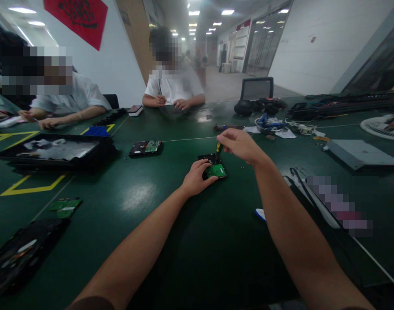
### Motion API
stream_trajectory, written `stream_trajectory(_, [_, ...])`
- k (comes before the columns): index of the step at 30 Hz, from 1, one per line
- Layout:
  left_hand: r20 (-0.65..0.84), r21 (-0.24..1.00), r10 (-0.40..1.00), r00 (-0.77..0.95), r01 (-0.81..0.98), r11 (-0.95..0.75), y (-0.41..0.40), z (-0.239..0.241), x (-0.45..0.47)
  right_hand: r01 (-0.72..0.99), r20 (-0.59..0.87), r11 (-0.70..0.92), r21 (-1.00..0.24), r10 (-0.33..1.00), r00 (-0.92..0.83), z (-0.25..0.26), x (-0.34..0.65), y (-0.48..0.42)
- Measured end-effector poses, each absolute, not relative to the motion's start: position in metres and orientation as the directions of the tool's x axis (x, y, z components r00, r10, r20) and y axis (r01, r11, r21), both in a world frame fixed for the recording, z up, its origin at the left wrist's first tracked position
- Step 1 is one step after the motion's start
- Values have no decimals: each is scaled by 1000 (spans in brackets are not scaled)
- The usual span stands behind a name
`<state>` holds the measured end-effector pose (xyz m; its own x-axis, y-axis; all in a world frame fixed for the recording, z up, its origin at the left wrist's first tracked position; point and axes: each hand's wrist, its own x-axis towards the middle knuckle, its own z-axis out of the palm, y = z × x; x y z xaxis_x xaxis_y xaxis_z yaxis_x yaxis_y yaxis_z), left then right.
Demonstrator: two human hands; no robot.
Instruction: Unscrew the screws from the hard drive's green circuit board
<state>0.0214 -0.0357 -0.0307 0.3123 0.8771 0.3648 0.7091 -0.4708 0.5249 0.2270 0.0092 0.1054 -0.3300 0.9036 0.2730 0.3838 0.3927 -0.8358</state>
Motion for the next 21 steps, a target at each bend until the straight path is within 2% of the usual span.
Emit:
stream_trajectory(4, [361,524,878,314,710,-470,-35,-31,21,410,240,351,-842,924,-299,105,227,10])
stream_trajectory(11, [368,522,873,319,707,-478,-35,-31,21,211,233,339,-917,883,-408,106,224,7])
stream_trajectory(18, [362,520,877,318,712,-472,-35,-31,21,397,284,378,-836,918,-275,103,229,12])
stream_trajectory(21, [360,518,877,318,713,-471,-35,-31,21,403,262,344,-848,933,-246,102,229,13])
